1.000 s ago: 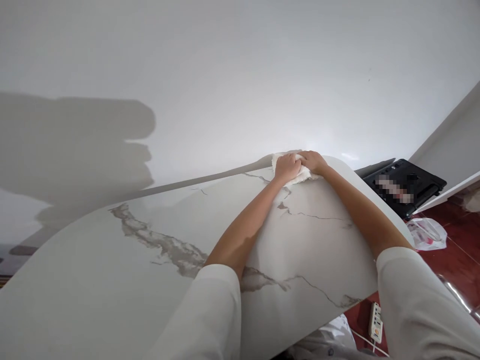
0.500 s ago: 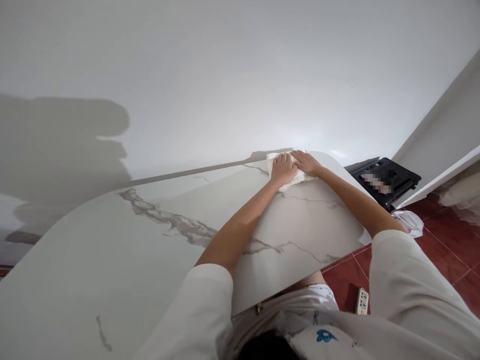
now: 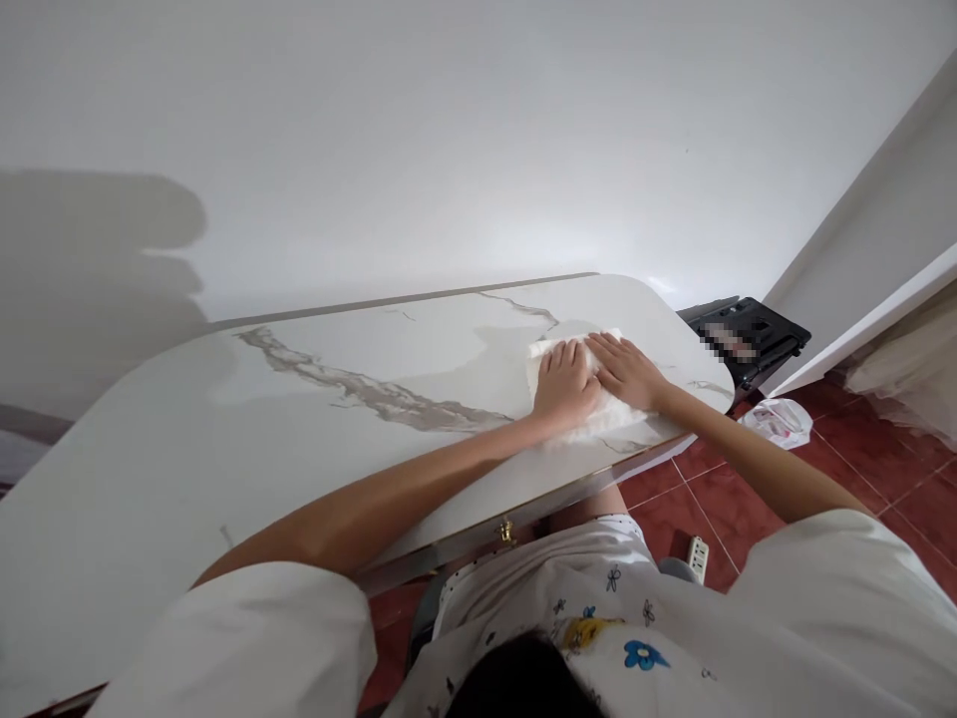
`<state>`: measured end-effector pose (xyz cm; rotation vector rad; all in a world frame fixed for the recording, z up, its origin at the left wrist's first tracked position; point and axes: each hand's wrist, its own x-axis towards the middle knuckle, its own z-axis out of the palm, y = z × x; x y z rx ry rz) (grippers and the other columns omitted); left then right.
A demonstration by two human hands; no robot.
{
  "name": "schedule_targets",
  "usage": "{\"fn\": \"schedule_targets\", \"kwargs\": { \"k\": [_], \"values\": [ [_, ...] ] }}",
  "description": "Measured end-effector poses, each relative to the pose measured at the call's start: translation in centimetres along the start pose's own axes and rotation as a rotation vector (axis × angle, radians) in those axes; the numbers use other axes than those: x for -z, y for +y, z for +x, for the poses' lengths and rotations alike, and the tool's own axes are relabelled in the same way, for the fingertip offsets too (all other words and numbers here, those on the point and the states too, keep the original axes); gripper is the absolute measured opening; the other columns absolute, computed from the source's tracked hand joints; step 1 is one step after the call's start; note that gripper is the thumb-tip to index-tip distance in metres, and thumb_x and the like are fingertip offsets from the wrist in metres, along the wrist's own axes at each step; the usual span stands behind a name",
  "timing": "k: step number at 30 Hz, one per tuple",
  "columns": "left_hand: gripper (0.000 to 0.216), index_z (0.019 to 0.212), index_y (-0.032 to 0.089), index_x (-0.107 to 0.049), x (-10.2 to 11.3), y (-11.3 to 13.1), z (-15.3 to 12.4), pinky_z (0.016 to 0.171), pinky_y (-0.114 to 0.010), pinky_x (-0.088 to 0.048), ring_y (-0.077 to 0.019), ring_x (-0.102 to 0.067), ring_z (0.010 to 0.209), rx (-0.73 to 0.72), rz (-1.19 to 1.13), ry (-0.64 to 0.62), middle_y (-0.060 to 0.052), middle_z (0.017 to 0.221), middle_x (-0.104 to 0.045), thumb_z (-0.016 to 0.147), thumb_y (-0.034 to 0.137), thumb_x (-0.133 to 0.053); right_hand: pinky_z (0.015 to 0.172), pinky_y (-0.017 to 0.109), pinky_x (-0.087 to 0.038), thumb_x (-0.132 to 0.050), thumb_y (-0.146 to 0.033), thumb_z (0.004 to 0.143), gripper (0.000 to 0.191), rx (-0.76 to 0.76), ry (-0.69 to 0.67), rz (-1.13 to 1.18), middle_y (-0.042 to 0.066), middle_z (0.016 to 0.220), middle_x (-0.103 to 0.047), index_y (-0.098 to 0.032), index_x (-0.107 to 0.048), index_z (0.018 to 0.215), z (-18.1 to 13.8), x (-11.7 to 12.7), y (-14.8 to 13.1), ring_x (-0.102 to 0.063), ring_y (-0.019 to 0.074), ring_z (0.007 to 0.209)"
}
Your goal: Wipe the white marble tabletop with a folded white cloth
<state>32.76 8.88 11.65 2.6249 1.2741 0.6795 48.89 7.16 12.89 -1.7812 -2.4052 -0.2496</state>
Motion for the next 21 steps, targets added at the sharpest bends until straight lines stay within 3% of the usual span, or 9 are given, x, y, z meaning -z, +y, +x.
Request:
{"fn": "schedule_targets", "kwargs": {
  "k": [5, 10, 15, 21],
  "values": [
    [0.056, 0.145, 0.008, -0.032, 0.3, 3.4, -4.3, 0.119, -0.044, -0.017, -0.0266, -0.02, 0.146, 0.09, -0.087, -0.05, -0.013, 0.156, -0.029, 0.091, 0.023, -0.032, 0.117, 0.047, -0.022, -0.026, -0.038, 0.098, 0.058, 0.044, -0.024, 0.032, 0.009, 0.157, -0.028, -0.016, -0.025, 0.152, -4.8, 1.2, -2.0, -0.019, 0.0247, 0.146],
    [0.059, 0.148, 0.007, -0.028, -0.2, 6.6, -4.0, 0.12, -0.043, -0.015, -0.0258, -0.014, 0.148, 0.103, -0.181, -0.102, -0.013, 0.158, -0.024, 0.09, 0.021, -0.032, 0.115, 0.051, -0.026, -0.029, -0.041, 0.098, 0.058, 0.053, -0.003, 0.069, 0.008, 0.156, -0.03, -0.021, -0.024, 0.153, -7.2, 1.3, 0.9, -0.022, 0.0257, 0.145],
    [0.058, 0.147, 0.007, -0.028, -1.8, 6.8, 0.1, 0.12, -0.044, -0.013, -0.0259, -0.016, 0.147, 0.054, -0.197, -0.069, -0.014, 0.157, -0.025, 0.091, 0.022, -0.031, 0.113, 0.052, -0.029, -0.03, -0.042, 0.097, 0.058, 0.052, 0.047, 0.061, 0.008, 0.154, -0.035, -0.024, -0.027, 0.152, -5.0, 0.5, 5.4, -0.028, 0.0278, 0.143],
    [0.051, 0.14, 0.01, -0.036, -2.4, 3.4, 8.5, 0.117, -0.043, -0.02, -0.0254, -0.028, 0.14, 0.031, -0.163, 0.042, -0.014, 0.147, -0.04, 0.091, 0.022, -0.032, 0.115, 0.05, -0.028, -0.028, -0.04, 0.096, 0.056, 0.042, 0.089, 0.059, 0.008, 0.151, -0.041, -0.02, -0.037, 0.148, 3.5, -0.5, 10.5, -0.031, 0.0273, 0.142]
  ]
}}
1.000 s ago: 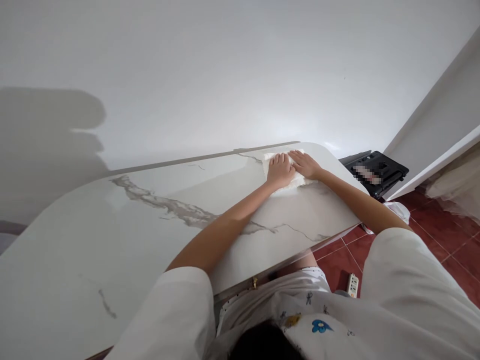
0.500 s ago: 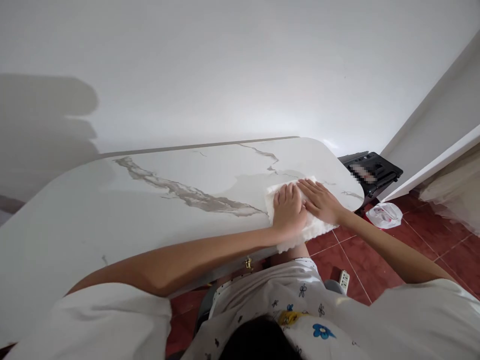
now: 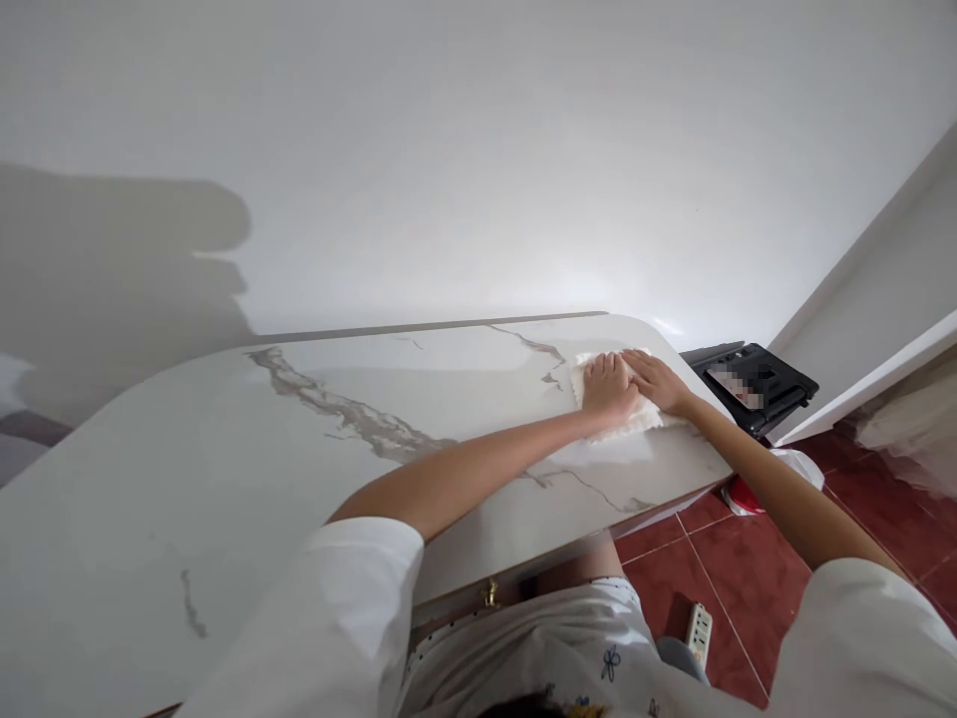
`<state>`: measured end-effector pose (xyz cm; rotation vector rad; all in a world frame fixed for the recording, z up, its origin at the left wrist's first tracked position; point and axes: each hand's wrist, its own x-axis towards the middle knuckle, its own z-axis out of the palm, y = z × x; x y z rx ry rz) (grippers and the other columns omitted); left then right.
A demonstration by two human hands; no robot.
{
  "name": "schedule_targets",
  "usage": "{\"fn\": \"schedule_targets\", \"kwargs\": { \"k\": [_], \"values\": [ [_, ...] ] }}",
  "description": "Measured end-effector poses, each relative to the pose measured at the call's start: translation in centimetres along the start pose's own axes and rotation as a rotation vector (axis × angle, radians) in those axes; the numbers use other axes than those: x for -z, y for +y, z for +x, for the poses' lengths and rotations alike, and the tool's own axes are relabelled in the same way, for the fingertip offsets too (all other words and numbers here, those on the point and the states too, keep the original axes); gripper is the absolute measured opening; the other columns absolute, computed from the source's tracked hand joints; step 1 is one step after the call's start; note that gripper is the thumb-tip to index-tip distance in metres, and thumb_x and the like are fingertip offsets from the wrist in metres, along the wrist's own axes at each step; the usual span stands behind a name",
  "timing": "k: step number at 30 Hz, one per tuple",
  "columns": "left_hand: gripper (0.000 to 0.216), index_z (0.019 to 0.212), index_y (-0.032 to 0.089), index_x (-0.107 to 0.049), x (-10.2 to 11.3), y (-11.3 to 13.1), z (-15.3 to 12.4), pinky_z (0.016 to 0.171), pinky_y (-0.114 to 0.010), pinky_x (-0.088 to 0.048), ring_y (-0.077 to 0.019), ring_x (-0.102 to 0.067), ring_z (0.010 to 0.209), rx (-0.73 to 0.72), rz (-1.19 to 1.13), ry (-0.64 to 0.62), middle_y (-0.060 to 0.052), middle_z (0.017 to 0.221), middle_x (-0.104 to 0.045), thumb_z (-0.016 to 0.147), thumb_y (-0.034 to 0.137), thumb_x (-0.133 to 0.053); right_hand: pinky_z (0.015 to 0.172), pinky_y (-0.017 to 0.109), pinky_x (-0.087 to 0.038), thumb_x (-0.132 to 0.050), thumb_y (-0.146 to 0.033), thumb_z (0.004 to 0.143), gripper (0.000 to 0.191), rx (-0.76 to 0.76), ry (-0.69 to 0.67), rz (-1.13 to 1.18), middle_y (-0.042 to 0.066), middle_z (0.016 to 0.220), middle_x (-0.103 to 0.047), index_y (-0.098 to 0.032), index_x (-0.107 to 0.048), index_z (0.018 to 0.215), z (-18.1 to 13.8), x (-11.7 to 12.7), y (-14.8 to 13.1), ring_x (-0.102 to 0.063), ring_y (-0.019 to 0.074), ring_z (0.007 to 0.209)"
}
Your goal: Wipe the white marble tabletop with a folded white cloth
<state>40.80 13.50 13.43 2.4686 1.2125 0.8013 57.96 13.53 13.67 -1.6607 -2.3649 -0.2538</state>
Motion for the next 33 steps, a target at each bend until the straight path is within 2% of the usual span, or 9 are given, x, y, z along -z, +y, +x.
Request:
{"fn": "schedule_targets", "kwargs": {
  "k": [4, 8, 13, 17, 21, 26, 29, 33],
  "values": [
    [0.044, 0.132, 0.011, -0.046, 0.0, -2.3, 5.2, 0.112, -0.041, -0.025, -0.025, -0.038, 0.131, -0.067, 0.086, 0.07, -0.013, 0.135, -0.051, 0.092, 0.023, -0.031, 0.116, 0.048, -0.027, -0.028, -0.04, 0.095, 0.058, -0.007, 0.005, -0.009, 0.011, 0.15, -0.042, -0.014, -0.04, 0.145, 5.7, -1.0, 3.2, -0.033, 0.0276, 0.141],
    [0.045, 0.131, 0.008, -0.047, -0.2, -3.9, 9.4, 0.11, -0.042, -0.027, -0.0274, -0.038, 0.13, -0.044, 0.148, 0.105, -0.016, 0.136, -0.05, 0.092, 0.023, -0.031, 0.116, 0.047, -0.026, -0.028, -0.038, 0.094, 0.057, -0.015, 0.012, -0.007, 0.009, 0.15, -0.042, -0.014, -0.041, 0.144, 10.2, -1.6, 5.2, -0.034, 0.0257, 0.14],
    [0.044, 0.129, 0.009, -0.049, -0.2, -5.9, 13.5, 0.108, -0.041, -0.028, -0.027, -0.04, 0.127, -0.023, 0.152, 0.114, -0.015, 0.134, -0.052, 0.092, 0.022, -0.03, 0.113, 0.045, -0.031, -0.03, -0.035, 0.093, 0.053, -0.072, 0.027, 0.03, 0.004, 0.147, -0.047, -0.018, -0.046, 0.141, 14.2, -1.6, 6.0, -0.04, 0.0247, 0.136],
    [0.04, 0.12, 0.01, -0.055, 0.2, -7.2, 15.5, 0.104, -0.04, -0.031, -0.0264, -0.049, 0.119, -0.002, 0.133, 0.079, -0.015, 0.124, -0.06, 0.092, 0.025, -0.03, 0.104, 0.045, -0.04, -0.033, -0.033, 0.093, 0.047, -0.15, 0.043, 0.074, 0.005, 0.138, -0.057, -0.02, -0.057, 0.131, 15.9, -1.6, 5.9, -0.052, 0.0282, 0.124],
    [0.039, 0.119, 0.012, -0.056, 0.4, -7.8, 16.2, 0.101, -0.041, -0.034, -0.0274, -0.051, 0.117, 0.011, 0.137, 0.062, -0.014, 0.123, -0.06, 0.093, 0.027, -0.032, 0.1, 0.044, -0.043, -0.033, -0.031, 0.094, 0.043, -0.169, 0.042, 0.065, 0.006, 0.131, -0.062, -0.02, -0.062, 0.124, 16.4, -1.6, 5.8, -0.055, 0.0287, 0.119],
    [0.041, 0.122, 0.013, -0.054, 0.1, -7.8, 15.8, 0.104, -0.04, -0.032, -0.0265, -0.049, 0.12, -0.018, 0.144, 0.057, -0.013, 0.125, -0.059, 0.093, 0.028, -0.03, 0.108, 0.043, -0.036, -0.027, -0.03, 0.096, 0.048, -0.086, 0.03, 0.037, 0.009, 0.14, -0.054, -0.013, -0.052, 0.134, 15.9, -1.9, 6.2, -0.048, 0.0261, 0.128],
    [0.043, 0.127, 0.013, -0.051, 0.0, -7.1, 14.3, 0.106, -0.04, -0.03, -0.0266, -0.045, 0.124, -0.06, 0.156, 0.068, -0.013, 0.129, -0.057, 0.092, 0.028, -0.031, 0.116, 0.045, -0.026, -0.024, -0.04, 0.098, 0.054, -0.038, 0.004, 0.007, 0.009, 0.149, -0.044, -0.013, -0.044, 0.141, 14.6, -2.0, 6.5, -0.036, 0.0255, 0.138],
    [0.047, 0.131, 0.011, -0.048, -0.1, -5.0, 10.8, 0.11, -0.041, -0.026, -0.0281, -0.039, 0.129, -0.072, 0.17, 0.087, -0.014, 0.136, -0.051, 0.092, 0.028, -0.031, 0.119, 0.047, -0.018, -0.017, -0.05, 0.098, 0.065, -0.036, -0.061, -0.005, 0.01, 0.157, -0.029, -0.012, -0.031, 0.149, 11.1, -1.8, 6.2, -0.021, 0.0261, 0.146]
  ]
}}
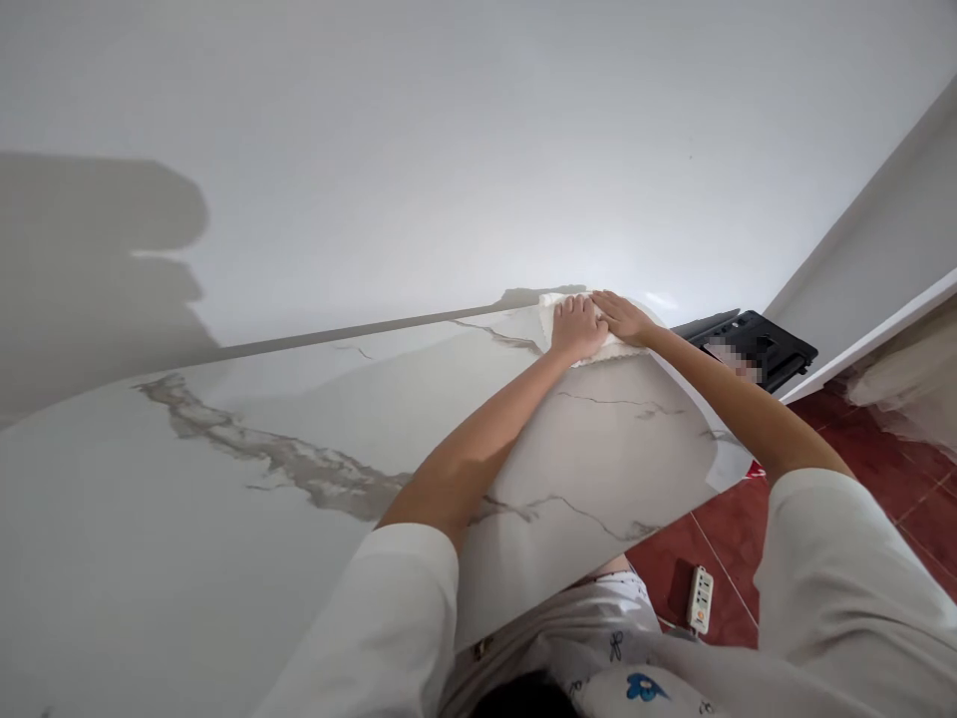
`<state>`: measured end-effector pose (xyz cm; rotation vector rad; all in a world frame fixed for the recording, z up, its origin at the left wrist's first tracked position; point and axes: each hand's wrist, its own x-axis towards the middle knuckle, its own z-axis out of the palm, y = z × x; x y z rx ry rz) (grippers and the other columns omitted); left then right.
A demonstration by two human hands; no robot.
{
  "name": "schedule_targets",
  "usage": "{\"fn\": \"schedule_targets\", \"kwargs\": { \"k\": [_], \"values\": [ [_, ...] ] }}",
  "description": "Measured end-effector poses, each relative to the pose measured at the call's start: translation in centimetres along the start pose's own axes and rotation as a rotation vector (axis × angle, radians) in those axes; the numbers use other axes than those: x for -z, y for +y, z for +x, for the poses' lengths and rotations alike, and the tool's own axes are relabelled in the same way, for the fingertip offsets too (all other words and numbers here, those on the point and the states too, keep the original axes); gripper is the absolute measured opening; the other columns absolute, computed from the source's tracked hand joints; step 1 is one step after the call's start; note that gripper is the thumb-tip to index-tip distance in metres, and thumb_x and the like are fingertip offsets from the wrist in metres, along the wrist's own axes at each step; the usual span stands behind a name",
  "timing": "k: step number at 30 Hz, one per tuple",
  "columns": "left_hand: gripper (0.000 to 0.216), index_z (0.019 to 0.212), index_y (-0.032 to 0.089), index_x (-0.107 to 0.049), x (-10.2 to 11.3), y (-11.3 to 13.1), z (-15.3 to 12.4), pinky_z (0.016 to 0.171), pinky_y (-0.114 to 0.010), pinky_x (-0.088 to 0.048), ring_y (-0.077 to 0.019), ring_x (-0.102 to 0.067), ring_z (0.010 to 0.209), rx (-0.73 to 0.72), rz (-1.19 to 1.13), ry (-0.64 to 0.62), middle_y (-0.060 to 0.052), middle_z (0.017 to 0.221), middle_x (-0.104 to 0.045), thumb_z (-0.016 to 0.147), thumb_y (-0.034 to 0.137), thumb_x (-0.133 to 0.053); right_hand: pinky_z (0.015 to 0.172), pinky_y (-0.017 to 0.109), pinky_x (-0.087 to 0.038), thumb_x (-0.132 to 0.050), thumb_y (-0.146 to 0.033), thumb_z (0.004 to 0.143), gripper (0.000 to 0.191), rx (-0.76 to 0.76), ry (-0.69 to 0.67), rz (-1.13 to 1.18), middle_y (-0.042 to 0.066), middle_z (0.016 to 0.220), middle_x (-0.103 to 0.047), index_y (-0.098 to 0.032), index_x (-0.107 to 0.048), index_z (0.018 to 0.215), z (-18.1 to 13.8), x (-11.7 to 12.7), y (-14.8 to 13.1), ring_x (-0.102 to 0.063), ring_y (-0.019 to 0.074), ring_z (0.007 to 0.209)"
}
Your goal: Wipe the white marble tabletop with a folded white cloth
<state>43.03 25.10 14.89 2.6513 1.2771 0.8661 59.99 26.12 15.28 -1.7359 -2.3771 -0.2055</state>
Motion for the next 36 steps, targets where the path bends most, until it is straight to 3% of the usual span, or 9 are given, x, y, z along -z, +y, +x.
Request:
{"fn": "schedule_targets", "kwargs": {
  "k": [7, 14, 19, 23, 29, 36],
  "values": [
    [0.054, 0.141, 0.006, -0.039, 1.4, 4.4, -7.8, 0.114, -0.047, -0.021, -0.0308, -0.03, 0.139, 0.016, 0.002, -0.031, -0.017, 0.148, -0.04, 0.092, 0.027, -0.029, 0.119, 0.05, -0.018, -0.017, -0.054, 0.098, 0.064, 0.009, -0.006, 0.018, 0.006, 0.157, -0.03, -0.02, -0.032, 0.15, -8.5, 1.1, -4.0, -0.019, 0.0262, 0.146],
    [0.058, 0.144, 0.001, -0.033, 3.8, 7.2, -15.9, 0.116, -0.051, -0.019, -0.0322, -0.024, 0.143, -0.039, 0.025, -0.133, -0.02, 0.154, -0.03, 0.092, 0.026, -0.03, 0.118, 0.051, -0.021, -0.023, -0.046, 0.099, 0.061, -0.004, -0.012, -0.004, 0.009, 0.156, -0.029, -0.016, -0.03, 0.151, -17.0, 2.2, -10.3, -0.019, 0.0265, 0.146],
    [0.059, 0.145, 0.002, -0.033, 4.5, 9.3, -19.7, 0.115, -0.054, -0.021, -0.0342, -0.025, 0.142, -0.082, 0.02, -0.152, -0.02, 0.153, -0.031, 0.091, 0.027, -0.032, 0.117, 0.052, -0.024, -0.025, -0.045, 0.099, 0.059, -0.021, 0.015, -0.025, 0.007, 0.157, -0.028, -0.02, -0.024, 0.153, -21.8, 2.7, -12.8, -0.019, 0.0261, 0.146],
    [0.06, 0.144, 0.002, -0.033, 3.9, 11.3, -20.1, 0.115, -0.055, -0.02, -0.035, -0.025, 0.142, -0.09, 0.004, -0.152, -0.021, 0.153, -0.032, 0.09, 0.029, -0.033, 0.116, 0.055, -0.025, -0.026, -0.045, 0.099, 0.059, -0.007, 0.01, -0.036, 0.008, 0.156, -0.03, -0.021, -0.024, 0.153, -23.9, 3.2, -11.9, -0.022, 0.0273, 0.145],
    [0.061, 0.143, -0.003, -0.034, 2.4, 14.2, -18.1, 0.116, -0.054, -0.018, -0.035, -0.025, 0.142, -0.136, -0.058, -0.128, -0.023, 0.151, -0.033, 0.091, 0.029, -0.034, 0.118, 0.054, -0.023, -0.025, -0.045, 0.099, 0.059, 0.023, 0.057, -0.015, 0.008, 0.155, -0.034, -0.02, -0.028, 0.152, -25.2, 4.2, -7.9, -0.026, 0.0258, 0.144],
    [0.063, 0.144, -0.005, -0.033, 0.1, 15.0, -13.4, 0.117, -0.053, -0.018, -0.0346, -0.025, 0.142, -0.153, -0.083, -0.102, -0.022, 0.152, -0.033, 0.091, 0.03, -0.032, 0.119, 0.053, -0.022, -0.022, -0.053, 0.098, 0.061, 0.006, 0.065, 0.026, 0.007, 0.152, -0.039, -0.022, -0.035, 0.149, -22.9, 4.3, -2.3, -0.029, 0.0247, 0.143]
  ]
}}
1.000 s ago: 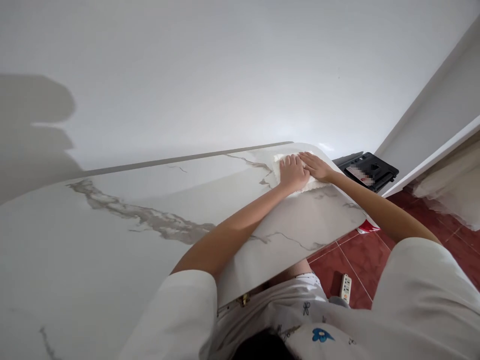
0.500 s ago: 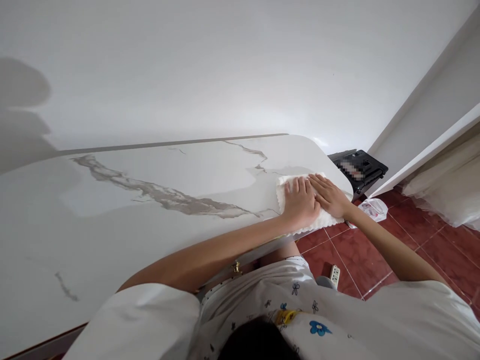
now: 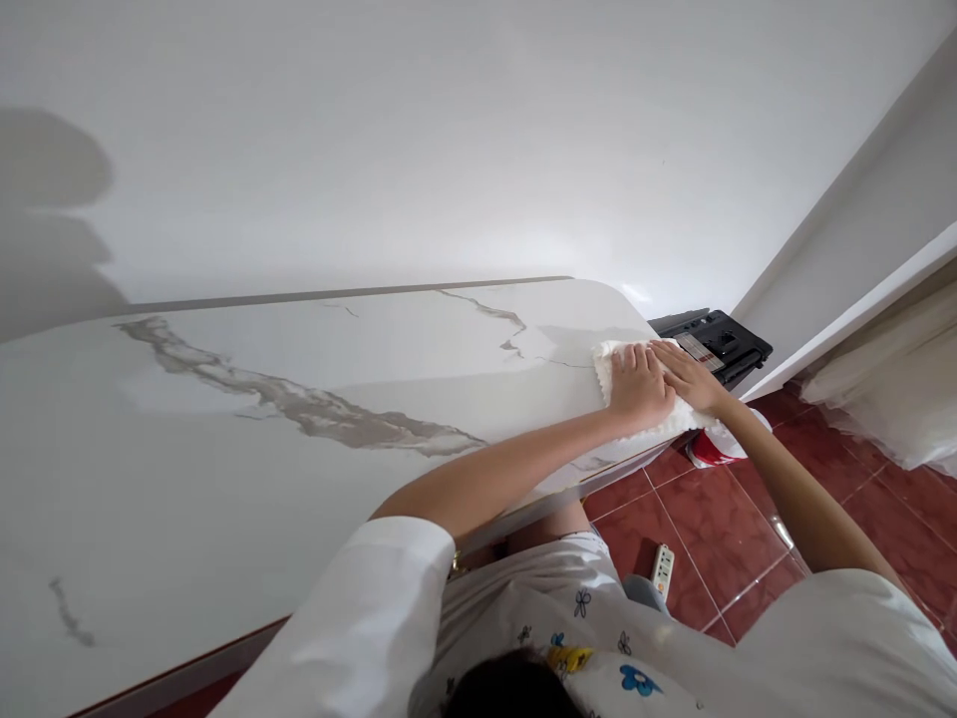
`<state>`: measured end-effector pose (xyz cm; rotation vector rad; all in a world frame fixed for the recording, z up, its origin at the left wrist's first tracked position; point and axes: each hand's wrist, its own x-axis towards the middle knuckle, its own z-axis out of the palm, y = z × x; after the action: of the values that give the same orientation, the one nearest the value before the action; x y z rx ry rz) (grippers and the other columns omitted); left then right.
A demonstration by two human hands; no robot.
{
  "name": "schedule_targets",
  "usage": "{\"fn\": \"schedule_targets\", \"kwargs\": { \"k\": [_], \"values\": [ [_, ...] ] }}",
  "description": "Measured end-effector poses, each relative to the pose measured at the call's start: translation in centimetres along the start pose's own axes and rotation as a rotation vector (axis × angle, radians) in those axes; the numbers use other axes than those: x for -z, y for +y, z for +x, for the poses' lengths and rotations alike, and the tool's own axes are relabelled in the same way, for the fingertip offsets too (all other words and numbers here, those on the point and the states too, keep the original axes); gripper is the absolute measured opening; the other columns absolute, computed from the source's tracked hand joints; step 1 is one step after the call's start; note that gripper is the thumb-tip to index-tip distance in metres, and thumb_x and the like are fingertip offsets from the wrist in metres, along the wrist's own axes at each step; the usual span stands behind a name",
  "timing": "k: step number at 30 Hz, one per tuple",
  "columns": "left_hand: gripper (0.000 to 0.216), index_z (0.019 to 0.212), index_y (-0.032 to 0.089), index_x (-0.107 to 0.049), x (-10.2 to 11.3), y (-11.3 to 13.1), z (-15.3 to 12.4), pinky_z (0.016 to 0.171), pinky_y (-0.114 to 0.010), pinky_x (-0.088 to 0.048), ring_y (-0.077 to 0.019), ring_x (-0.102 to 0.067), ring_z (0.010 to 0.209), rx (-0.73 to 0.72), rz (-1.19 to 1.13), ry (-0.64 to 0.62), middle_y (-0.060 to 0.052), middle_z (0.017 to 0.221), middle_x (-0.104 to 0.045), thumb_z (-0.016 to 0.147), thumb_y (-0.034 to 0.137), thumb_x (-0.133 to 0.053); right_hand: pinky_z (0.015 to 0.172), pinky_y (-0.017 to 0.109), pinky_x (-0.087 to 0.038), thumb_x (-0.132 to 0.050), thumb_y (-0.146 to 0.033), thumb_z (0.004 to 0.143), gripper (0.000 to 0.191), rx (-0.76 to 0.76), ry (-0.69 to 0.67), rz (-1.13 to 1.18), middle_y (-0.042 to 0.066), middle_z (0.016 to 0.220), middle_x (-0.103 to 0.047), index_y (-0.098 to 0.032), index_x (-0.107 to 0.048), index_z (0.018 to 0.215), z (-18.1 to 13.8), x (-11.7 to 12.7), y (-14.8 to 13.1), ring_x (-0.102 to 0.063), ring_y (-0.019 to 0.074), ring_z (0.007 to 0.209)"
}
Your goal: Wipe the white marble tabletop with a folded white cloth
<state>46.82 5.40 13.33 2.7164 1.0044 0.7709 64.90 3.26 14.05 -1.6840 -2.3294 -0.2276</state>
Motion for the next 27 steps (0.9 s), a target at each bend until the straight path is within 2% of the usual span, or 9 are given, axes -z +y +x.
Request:
{"fn": "schedule_targets", "kwargs": {
  "k": [7, 11, 15, 19, 22, 27],
  "values": [
    [0.058, 0.143, -0.001, -0.036, -0.2, -3.2, 5.9, 0.119, -0.043, -0.019, -0.0274, -0.028, 0.142, 0.106, -0.097, 0.058, -0.017, 0.151, -0.036, 0.092, 0.025, -0.027, 0.12, 0.05, -0.022, -0.015, -0.059, 0.096, 0.068, -0.004, -0.011, -0.005, 0.005, 0.152, -0.039, -0.022, -0.035, 0.149, 6.5, -1.0, 4.6, -0.029, 0.0241, 0.143],
    [0.059, 0.145, 0.0, -0.031, 0.1, -6.7, 10.0, 0.12, -0.038, -0.017, -0.0256, -0.021, 0.146, 0.228, -0.162, 0.038, -0.017, 0.155, -0.029, 0.092, 0.027, -0.029, 0.119, 0.046, -0.024, -0.011, -0.064, 0.094, 0.073, -0.086, -0.011, -0.017, 0.004, 0.154, -0.036, -0.023, -0.035, 0.149, 11.3, -2.2, 6.6, -0.025, 0.026, 0.144],
    [0.06, 0.143, -0.001, -0.033, -0.2, -10.5, 13.7, 0.12, -0.039, -0.012, -0.0267, -0.017, 0.146, 0.281, -0.117, 0.11, -0.019, 0.154, -0.029, 0.091, 0.028, -0.033, 0.12, 0.041, -0.022, -0.013, -0.061, 0.095, 0.071, -0.103, -0.001, -0.02, 0.003, 0.153, -0.037, -0.02, -0.037, 0.148, 16.3, -3.3, 7.7, -0.025, 0.0236, 0.144],
    [0.054, 0.139, 0.002, -0.04, -0.5, -13.7, 16.6, 0.119, -0.043, -0.014, -0.0277, -0.025, 0.142, 0.273, -0.055, 0.166, -0.018, 0.15, -0.037, 0.091, 0.027, -0.033, 0.118, 0.041, -0.026, -0.02, -0.052, 0.095, 0.066, -0.143, 0.029, 0.009, 0.007, 0.151, -0.041, -0.015, -0.04, 0.145, 20.3, -3.7, 8.0, -0.033, 0.0238, 0.141],
    [0.048, 0.132, 0.005, -0.047, -0.4, -15.4, 18.0, 0.116, -0.043, -0.018, -0.0281, -0.034, 0.136, 0.249, -0.045, 0.153, -0.018, 0.142, -0.046, 0.091, 0.027, -0.034, 0.112, 0.042, -0.034, -0.025, -0.045, 0.095, 0.058, -0.163, 0.033, 0.033, 0.006, 0.146, -0.048, -0.018, -0.043, 0.143, 22.1, -3.6, 7.6, -0.044, 0.0246, 0.134],
    [0.044, 0.126, 0.005, -0.05, 0.6, -17.7, 18.0, 0.111, -0.043, -0.024, -0.029, -0.041, 0.128, 0.224, -0.028, 0.096, -0.02, 0.134, -0.052, 0.092, 0.029, -0.036, 0.109, 0.041, -0.035, -0.03, -0.033, 0.095, 0.051, -0.204, 0.036, -0.077, 0.009, 0.144, -0.05, -0.015, -0.047, 0.14, 23.5, -4.0, 5.4, -0.046, 0.0253, 0.131]
  ]
}}
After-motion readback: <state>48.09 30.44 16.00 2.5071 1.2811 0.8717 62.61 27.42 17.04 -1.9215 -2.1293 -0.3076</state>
